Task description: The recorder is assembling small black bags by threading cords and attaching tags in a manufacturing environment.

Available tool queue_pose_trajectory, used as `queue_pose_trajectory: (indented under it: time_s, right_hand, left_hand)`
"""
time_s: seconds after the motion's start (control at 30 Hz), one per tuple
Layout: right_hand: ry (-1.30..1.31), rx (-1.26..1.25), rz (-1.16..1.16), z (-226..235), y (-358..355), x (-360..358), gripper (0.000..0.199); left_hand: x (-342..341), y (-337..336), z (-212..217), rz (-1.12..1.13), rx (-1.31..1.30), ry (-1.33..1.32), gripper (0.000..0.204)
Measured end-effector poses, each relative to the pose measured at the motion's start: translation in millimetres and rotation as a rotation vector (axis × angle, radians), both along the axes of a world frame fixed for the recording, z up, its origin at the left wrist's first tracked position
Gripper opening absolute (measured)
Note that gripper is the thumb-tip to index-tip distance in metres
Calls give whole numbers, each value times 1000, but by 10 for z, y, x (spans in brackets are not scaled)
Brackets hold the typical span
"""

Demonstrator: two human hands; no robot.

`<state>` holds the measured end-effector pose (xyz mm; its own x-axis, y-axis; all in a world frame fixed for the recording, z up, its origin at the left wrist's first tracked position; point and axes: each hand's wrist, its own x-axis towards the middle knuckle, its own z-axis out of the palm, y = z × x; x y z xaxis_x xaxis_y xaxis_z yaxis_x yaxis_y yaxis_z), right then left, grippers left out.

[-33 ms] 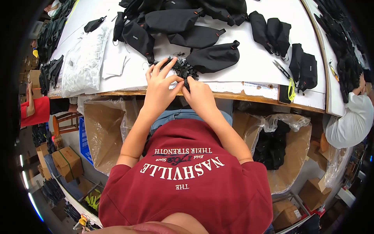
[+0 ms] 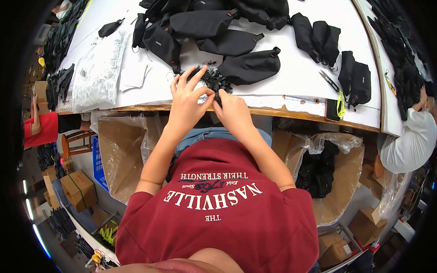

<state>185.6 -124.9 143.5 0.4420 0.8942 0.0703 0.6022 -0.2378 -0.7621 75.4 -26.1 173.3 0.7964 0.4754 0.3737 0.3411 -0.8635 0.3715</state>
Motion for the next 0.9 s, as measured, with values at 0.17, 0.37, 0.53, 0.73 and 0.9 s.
queue_pose_trajectory:
  time_s: [0.17,0.37,0.53,0.73,0.9]
  right_hand:
    - [58,74,74,103,3,14,19]
    - [203,112,281,308,-113,136,25]
    - [970,194,225,194,-136,135,28]
    - [1127,209,318,245,-164,87,26]
    - [432,179,366,467,-236,95,18]
  left_hand:
    - [32,67,10,106,-19,-112,11]
    - [-59,141,71,104,-221,-144,10]
    - [-61,127,109,-72,-478,-131,11]
    - [-31,129,70,-111,-730,-276,12]
    - [-83,116,43,-291,-1506,-378,7]
